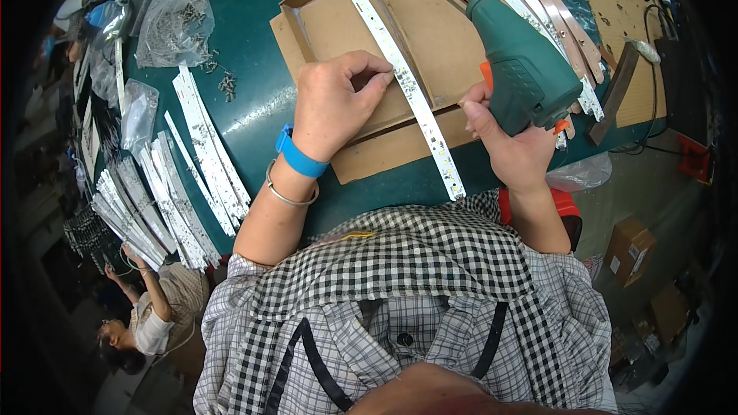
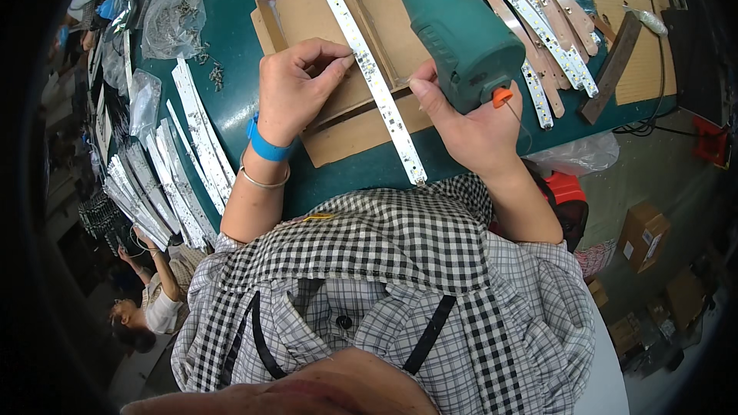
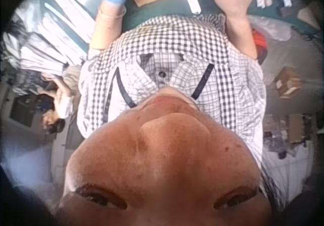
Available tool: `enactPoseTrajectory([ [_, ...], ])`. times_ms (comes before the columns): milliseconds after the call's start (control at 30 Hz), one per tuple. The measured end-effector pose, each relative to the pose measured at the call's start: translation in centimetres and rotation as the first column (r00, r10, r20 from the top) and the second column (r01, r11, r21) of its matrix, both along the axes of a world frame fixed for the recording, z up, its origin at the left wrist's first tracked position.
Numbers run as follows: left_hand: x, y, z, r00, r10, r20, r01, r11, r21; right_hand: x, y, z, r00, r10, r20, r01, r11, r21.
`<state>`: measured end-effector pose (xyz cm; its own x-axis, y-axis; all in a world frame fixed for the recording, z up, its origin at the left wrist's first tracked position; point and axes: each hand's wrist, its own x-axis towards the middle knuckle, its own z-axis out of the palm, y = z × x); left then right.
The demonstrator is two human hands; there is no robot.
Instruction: The person solders components onto LED strips by placing each strip on a cardboard fixture, attaching small parts to it with a handheld soldering tool, and returning the completed strips to a pile on the table.
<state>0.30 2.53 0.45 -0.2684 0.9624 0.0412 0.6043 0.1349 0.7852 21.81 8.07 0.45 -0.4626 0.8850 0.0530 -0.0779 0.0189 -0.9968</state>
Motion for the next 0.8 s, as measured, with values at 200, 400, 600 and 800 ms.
enactPoseTrajectory([
  [200,0.21,0.03,-0.04,1.0,-0.002,-0.019,0.001,1.0,-0.007,0.2,-0.19,0.03,0.996,-0.02,-0.088,0.012,0.995,-0.1],
  [400,0.5,-0.12,0.12,0.999,0.006,-0.053,-0.006,1.0,0.006,0.19,-0.41,0.13,0.996,-0.026,-0.081,0.019,0.996,-0.086],
  [600,0.65,-0.26,-0.2,0.992,0.003,-0.127,0.009,0.995,0.095,0.18,-0.27,-0.06,1.0,-0.001,-0.013,0.001,1.0,-0.004],
  [800,0.23,-0.15,-0.06,0.999,0.01,-0.046,-0.008,0.999,0.047,0.3,-0.32,-0.1,1.0,-0.002,-0.003,0.002,1.0,-0.006],
])
